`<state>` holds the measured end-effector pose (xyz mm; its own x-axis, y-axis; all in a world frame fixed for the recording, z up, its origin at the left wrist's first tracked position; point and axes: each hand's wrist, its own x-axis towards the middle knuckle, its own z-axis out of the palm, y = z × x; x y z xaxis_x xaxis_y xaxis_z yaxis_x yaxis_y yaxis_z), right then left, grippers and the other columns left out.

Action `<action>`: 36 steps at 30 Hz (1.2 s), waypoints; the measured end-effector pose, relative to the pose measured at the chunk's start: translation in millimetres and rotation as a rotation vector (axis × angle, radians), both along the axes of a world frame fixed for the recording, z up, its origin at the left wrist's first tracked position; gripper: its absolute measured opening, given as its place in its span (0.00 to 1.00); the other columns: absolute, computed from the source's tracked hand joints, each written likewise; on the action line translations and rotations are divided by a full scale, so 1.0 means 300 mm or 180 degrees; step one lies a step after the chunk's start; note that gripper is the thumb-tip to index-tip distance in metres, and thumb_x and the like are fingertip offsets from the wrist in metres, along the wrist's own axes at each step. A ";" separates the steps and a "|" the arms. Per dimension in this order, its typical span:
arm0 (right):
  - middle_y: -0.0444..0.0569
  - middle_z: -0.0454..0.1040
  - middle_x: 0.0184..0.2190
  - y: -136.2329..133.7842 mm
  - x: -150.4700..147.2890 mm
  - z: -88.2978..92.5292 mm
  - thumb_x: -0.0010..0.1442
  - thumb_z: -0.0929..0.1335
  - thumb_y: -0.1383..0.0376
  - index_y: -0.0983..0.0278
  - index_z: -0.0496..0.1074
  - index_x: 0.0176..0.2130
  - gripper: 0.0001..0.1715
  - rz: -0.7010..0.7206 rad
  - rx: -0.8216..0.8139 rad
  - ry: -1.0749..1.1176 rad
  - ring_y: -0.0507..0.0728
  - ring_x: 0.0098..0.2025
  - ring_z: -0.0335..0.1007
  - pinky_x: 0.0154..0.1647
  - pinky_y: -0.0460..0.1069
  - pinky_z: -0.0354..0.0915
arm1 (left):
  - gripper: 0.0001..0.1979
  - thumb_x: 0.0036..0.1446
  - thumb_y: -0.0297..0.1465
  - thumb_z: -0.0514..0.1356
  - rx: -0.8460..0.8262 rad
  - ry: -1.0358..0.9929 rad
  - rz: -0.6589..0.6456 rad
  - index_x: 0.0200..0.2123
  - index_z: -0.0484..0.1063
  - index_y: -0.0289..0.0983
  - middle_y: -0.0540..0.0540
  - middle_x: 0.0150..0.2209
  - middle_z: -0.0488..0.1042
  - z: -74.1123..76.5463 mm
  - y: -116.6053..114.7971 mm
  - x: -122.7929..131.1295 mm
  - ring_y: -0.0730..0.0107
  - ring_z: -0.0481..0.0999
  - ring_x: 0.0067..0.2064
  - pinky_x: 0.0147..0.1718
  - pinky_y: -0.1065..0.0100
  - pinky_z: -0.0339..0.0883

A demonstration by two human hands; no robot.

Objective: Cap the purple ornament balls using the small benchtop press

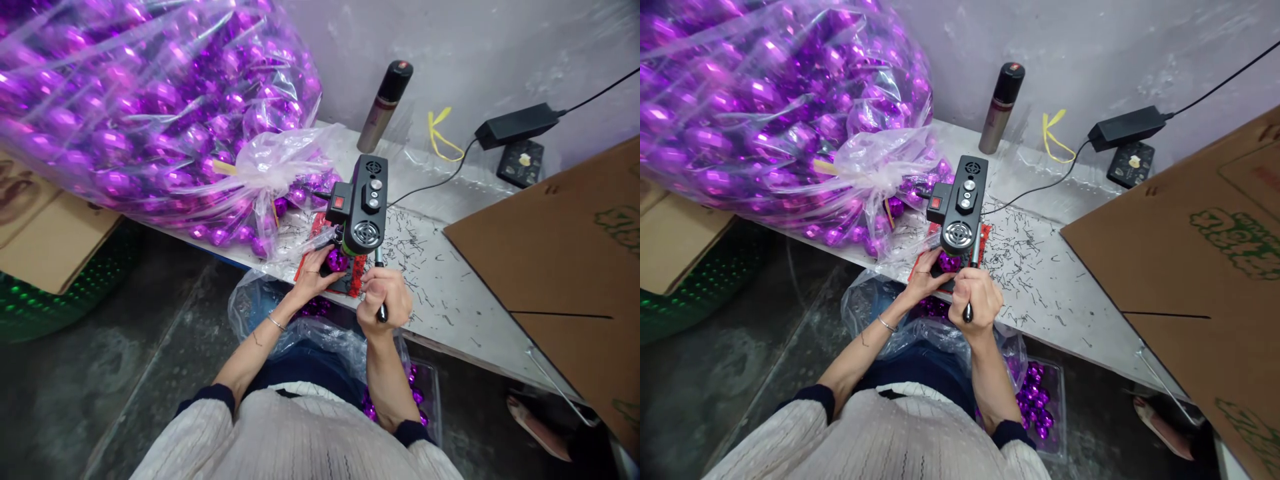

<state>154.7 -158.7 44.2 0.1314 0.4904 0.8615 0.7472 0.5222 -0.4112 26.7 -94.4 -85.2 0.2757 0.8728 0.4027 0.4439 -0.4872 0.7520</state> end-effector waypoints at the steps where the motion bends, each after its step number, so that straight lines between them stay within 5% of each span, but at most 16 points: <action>1: 0.44 0.73 0.27 0.000 -0.001 -0.016 0.68 0.62 0.69 0.61 0.66 0.31 0.12 -0.0010 0.0010 0.0006 0.51 0.29 0.70 0.30 0.47 0.64 | 0.37 0.56 0.46 0.70 -0.0032 -0.0008 0.0000 0.64 0.67 0.37 0.35 0.58 0.77 0.000 -0.001 -0.001 0.51 0.77 0.59 0.60 0.50 0.68; 11: 0.44 0.73 0.27 0.022 -0.008 -0.156 0.70 0.60 0.64 0.60 0.66 0.32 0.14 -0.0077 0.0362 0.0069 0.51 0.25 0.67 0.34 0.51 0.68 | 0.37 0.55 0.46 0.71 -0.0129 0.0038 0.0029 0.63 0.68 0.39 0.36 0.57 0.78 0.006 -0.003 -0.001 0.50 0.77 0.59 0.62 0.47 0.67; 36: 0.42 0.71 0.26 0.038 -0.015 -0.165 0.68 0.59 0.68 0.59 0.64 0.33 0.12 -0.0030 0.0533 0.0071 0.52 0.27 0.69 0.36 0.51 0.67 | 0.36 0.56 0.45 0.71 -0.0044 -0.0086 -0.0023 0.63 0.68 0.38 0.35 0.57 0.77 0.002 0.007 0.000 0.50 0.77 0.59 0.60 0.48 0.69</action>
